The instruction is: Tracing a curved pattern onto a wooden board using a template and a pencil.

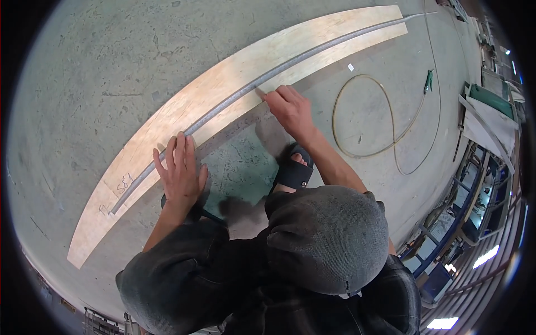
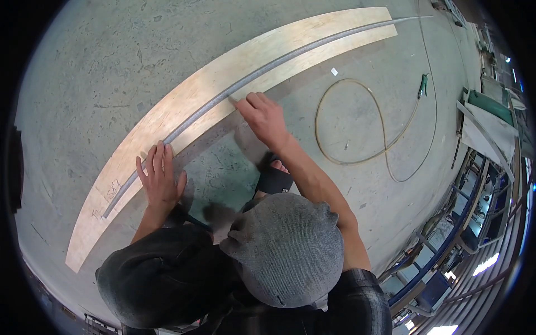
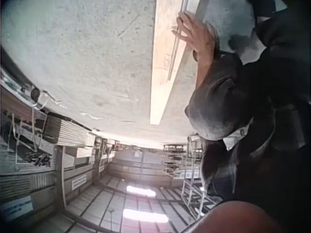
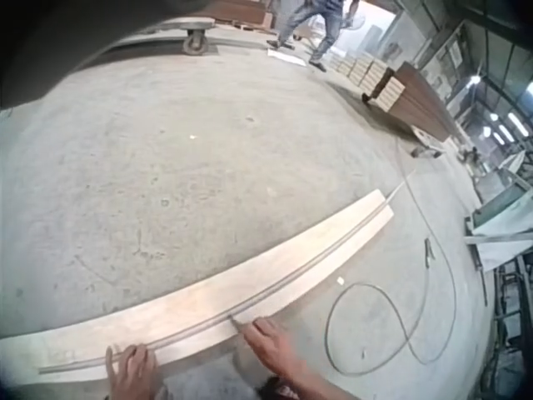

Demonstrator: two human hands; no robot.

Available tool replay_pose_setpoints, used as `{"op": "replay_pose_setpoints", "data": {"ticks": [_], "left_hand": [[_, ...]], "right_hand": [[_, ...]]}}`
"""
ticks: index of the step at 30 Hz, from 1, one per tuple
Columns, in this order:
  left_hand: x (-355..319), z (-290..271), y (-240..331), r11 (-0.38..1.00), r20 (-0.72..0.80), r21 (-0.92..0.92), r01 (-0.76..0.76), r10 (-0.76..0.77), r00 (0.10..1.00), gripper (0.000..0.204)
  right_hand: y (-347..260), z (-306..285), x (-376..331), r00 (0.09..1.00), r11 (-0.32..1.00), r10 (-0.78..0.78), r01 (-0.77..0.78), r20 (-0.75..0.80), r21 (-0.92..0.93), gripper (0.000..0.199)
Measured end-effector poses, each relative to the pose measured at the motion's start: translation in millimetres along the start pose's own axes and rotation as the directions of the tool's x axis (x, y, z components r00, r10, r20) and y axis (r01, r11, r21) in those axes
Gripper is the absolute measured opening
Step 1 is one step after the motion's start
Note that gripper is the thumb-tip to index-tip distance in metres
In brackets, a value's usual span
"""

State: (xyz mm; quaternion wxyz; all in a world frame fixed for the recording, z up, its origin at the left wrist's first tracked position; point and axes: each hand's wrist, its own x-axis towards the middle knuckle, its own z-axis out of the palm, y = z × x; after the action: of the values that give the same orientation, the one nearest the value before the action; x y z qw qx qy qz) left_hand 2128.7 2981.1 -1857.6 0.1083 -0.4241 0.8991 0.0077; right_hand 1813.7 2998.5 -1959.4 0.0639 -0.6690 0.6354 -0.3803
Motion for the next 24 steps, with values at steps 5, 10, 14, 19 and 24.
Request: {"op": "replay_pose_setpoints", "data": {"ticks": [5, 10, 14, 19, 24], "left_hand": [[3, 0, 1, 0.999, -0.036, -0.038, -0.011, 0.009, 0.999, 0.083], [-2, -1, -10, 0.998, -0.034, -0.069, -0.013, 0.011, 0.999, 0.081], [4, 2, -13, 0.991, -0.103, -0.121, -0.064, 0.052, 0.993, 0.075], [13, 2, -40, 0.987, -0.223, -0.142, -0.074, 0.041, 0.974, 0.048], [22, -10, -55, 0.994, -0.214, -0.108, -0.028, 0.005, 0.977, 0.027]], "right_hand": [[12, -5, 5, 0.967, 0.957, 0.23, -0.244, -0.107, -0.155, 0.014], [-35, 14, -4, 0.996, 0.998, -0.055, 0.051, 0.068, 0.048, 0.012], [-4, -3, 6, 0.883, 0.881, 0.448, -0.462, -0.136, -0.097, 0.01], [-86, 38, 4, 0.979, 0.987, -0.135, 0.119, 0.15, 0.112, 0.015], [-83, 24, -3, 0.985, 0.938, 0.148, -0.168, 0.09, 0.303, 0.013]]}}
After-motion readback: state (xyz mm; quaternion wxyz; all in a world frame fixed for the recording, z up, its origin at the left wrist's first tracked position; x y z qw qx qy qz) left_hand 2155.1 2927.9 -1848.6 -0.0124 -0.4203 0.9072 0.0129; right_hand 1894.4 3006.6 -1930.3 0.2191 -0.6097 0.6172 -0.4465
